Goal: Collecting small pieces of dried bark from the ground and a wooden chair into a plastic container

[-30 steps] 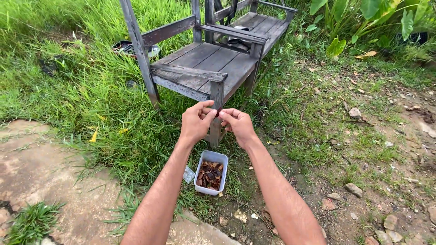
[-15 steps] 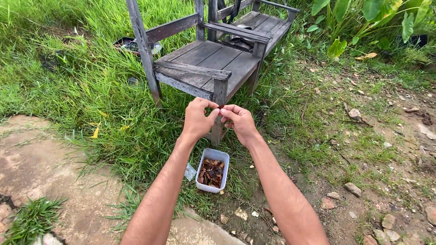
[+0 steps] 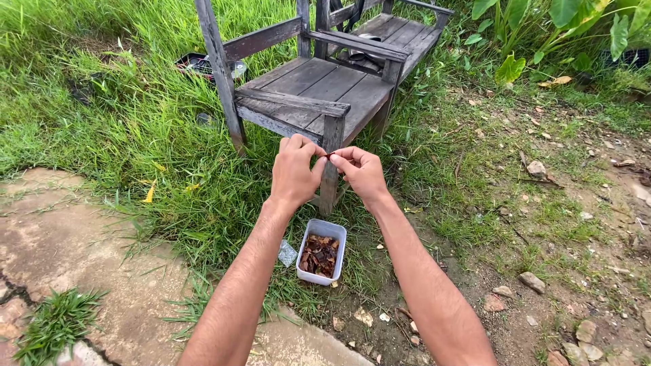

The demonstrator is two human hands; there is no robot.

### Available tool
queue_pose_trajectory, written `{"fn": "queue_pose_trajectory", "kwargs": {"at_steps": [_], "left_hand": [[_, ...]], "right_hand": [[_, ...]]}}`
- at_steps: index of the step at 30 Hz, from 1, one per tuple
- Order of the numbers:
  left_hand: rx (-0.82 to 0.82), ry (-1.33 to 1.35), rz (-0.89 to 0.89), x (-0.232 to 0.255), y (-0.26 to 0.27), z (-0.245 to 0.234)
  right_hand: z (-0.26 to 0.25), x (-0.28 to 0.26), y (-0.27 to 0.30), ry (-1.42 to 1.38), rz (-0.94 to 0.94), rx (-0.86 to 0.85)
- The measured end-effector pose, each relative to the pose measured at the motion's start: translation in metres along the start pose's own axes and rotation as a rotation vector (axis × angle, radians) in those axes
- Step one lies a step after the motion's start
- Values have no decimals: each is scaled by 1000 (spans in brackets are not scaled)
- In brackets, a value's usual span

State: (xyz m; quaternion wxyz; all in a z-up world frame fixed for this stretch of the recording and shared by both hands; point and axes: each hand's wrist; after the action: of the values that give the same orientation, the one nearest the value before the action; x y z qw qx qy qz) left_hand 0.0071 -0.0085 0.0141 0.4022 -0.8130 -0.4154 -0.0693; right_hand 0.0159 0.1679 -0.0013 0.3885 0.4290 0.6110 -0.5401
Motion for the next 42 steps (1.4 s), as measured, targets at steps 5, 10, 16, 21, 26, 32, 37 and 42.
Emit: {"fn": "queue_pose_trajectory", "kwargs": {"at_steps": [5,10,16,21,26,32,37,42], "left_hand": [[-16,-113,4,8,2,-3],[-9,-135,21,8,4,-3],[22,60,75,11,3,-8],[108,340,14,10,3,-2],[113,405,-111,5,4,-5],[75,380,-200,-6,9,3],[49,330,-221,-13,17,12],[-4,304,-313,-31,25,46]], "right_hand": [[4,-18,8,46,-42,-4],[2,-19,10,88,-48,0],[-2,-8,6,-71,14,-14],[-1,-15,10,-239,94,-46],[-9,-11,12,-269,136,-24],[-18,4,12,-204,180,10],[-20,19,17,-161,213,23],[-20,48,20,-37,310,15]]}}
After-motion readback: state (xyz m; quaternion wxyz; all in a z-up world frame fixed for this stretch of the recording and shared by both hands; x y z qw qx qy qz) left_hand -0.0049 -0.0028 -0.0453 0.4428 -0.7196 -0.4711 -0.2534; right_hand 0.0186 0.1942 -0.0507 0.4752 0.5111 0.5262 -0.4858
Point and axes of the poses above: each hand's wrist, its own y-axis away from the middle knuckle, its own z-axis out of the palm, x = y × z, and after that the axes turned 11 degrees about -x, right-handed
